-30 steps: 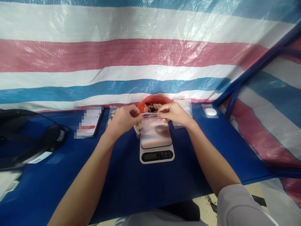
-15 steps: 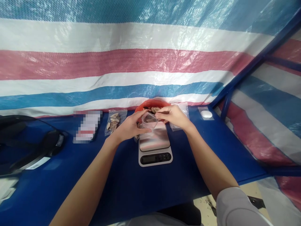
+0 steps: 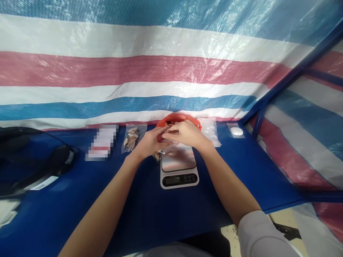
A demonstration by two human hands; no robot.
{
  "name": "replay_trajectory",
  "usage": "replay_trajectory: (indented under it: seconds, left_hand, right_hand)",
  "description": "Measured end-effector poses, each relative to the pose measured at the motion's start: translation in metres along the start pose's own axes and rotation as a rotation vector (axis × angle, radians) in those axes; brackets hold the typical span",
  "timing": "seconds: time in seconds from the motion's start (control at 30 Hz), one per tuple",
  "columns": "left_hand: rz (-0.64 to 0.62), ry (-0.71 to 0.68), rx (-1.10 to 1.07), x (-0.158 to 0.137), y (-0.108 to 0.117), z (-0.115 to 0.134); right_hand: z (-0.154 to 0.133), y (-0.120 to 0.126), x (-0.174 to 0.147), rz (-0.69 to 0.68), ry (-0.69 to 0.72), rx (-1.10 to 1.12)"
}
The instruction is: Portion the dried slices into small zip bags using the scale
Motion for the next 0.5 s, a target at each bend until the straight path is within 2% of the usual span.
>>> replay_trajectory:
  seconds: [0.27,0.5]
  left_hand:
    - [0.001,0.031,-0.018,-0.001,-0.001,-0.009]
    - [-0.036,0.076,-0.029,0.0,-0.003,-0.008]
  right_hand:
    - [0.012,-0.016,0.007,-0.037,-0.013,0.024]
    - [0.027,-0.02,0.011,-0.053,0.005,0.259]
Point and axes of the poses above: each hand's wrist, its own x-axis towards the middle knuckle, its own y-axis out of the back of the hand, z = x × y, the point moved 10 cm from there along x, towards the middle knuckle, and after that the axes turned 2 degrees about y, right-handed, at the moved point
